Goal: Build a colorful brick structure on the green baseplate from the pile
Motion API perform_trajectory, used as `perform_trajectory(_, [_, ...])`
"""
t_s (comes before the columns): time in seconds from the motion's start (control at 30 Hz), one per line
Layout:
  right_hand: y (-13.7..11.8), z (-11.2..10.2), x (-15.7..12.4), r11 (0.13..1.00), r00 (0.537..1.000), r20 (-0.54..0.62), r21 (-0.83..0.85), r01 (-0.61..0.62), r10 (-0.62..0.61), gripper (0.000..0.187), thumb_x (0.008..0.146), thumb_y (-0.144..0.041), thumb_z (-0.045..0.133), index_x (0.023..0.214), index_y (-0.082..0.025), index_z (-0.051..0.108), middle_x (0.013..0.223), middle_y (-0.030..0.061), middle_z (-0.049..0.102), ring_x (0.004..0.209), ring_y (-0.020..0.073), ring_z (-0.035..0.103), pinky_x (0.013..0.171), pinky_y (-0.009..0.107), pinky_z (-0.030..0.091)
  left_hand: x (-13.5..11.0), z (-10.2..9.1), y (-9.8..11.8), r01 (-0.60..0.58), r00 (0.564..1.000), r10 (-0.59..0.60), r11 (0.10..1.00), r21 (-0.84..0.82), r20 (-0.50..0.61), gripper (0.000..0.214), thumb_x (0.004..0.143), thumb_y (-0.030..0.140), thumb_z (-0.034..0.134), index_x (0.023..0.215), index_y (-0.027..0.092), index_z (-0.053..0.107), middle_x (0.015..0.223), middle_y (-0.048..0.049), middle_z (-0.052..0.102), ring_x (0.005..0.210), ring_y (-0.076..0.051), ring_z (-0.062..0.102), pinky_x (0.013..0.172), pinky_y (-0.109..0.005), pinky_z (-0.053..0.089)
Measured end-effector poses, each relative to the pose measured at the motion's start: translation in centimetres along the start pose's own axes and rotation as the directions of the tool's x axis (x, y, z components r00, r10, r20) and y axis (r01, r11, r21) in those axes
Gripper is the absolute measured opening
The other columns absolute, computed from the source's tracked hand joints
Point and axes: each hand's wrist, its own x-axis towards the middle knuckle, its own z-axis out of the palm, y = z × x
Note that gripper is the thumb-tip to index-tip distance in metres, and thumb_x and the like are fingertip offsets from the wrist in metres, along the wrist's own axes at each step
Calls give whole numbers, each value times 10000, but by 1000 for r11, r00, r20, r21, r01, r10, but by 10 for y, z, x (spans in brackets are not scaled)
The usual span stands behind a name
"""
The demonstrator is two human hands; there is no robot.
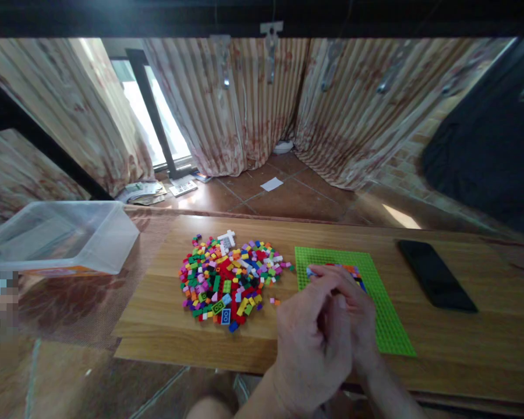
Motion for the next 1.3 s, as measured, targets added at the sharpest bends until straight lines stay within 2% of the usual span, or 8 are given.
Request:
perform_trajectory(0.1, [12, -20, 11, 992, 982, -137, 19, -125, 126, 182, 849, -339, 624, 987, -249, 701, 971, 40, 676, 872, 181, 626, 756, 328, 520, 7, -2, -7, 221, 975, -220, 974, 45, -25, 240, 902, 216, 469, 1112, 201, 585, 688, 16, 614, 567, -100, 534, 541, -201, 406])
perform_trajectory(0.23, [28, -42, 14, 948, 936, -161, 113, -299, 314, 280, 804, -401, 675, 1026, -231, 691, 869, 29, 683, 737, 162, 636, 659, 303, 535, 10, 2, -16, 383, 896, -417, 899, 214, 150, 351, 860, 226, 501, 1209, 197, 534, 813, -9, 669, 573, -116, 552, 542, -232, 400])
perform_trajectory(0.4, [40, -57, 12, 940, 936, -80, 38, -340, 342, 294, 830, -446, 630, 1007, -218, 685, 923, 50, 713, 807, 192, 668, 717, 335, 547, 7, 13, -18, 351, 857, -437, 883, 312, 272, 403, 846, 205, 480, 1248, 216, 512, 842, -6, 687, 587, -130, 571, 575, -255, 408])
perform_trajectory(0.6, [43, -65, 12, 959, 984, 77, -250, -136, 159, 198, 886, -376, 561, 940, -224, 676, 935, 48, 695, 876, 214, 641, 787, 377, 511, 4, 25, -23, 310, 814, -457, 863, 398, 359, 454, 863, 228, 445, 1316, 207, 470, 886, -37, 692, 634, -166, 597, 604, -284, 422])
perform_trajectory(0.77, [52, -66, 11, 943, 990, 119, -330, -36, 79, 155, 870, -348, 593, 900, -237, 697, 966, 57, 641, 979, 234, 584, 872, 417, 477, 2, 30, -27, 241, 799, -452, 845, 478, 396, 512, 862, 231, 438, 1373, 199, 423, 905, -63, 692, 671, -192, 620, 629, -301, 438])
perform_trajectory(0.97, [61, -62, 9, 951, 991, 95, -304, -61, 93, 167, 856, -358, 614, 926, -264, 733, 1064, 68, 592, 1007, 228, 568, 893, 425, 481, -1, 33, -29, 191, 787, -442, 838, 511, 431, 590, 862, 248, 448, 1438, 213, 327, 972, -86, 705, 670, -198, 643, 633, -301, 458])
perform_trajectory(1.13, [59, -60, 9, 956, 985, 13, -246, -161, 170, 200, 801, -344, 664, 966, -245, 720, 1095, 71, 586, 1050, 228, 566, 925, 416, 476, -1, 34, -29, 161, 781, -444, 822, 546, 439, 605, 875, 258, 428, 1462, 221, 286, 1005, -91, 706, 752, -224, 666, 680, -319, 480])
perform_trajectory(1.3, [64, -60, 10, 940, 946, -47, -113, -323, 320, 264, 831, -393, 596, 1007, -219, 688, 1126, 90, 606, 1013, 231, 594, 776, 369, 535, 0, 34, -28, 154, 771, -458, 809, 567, 443, 604, 883, 266, 410, 1468, 197, 277, 994, -89, 707, 753, -231, 664, 700, -338, 491])
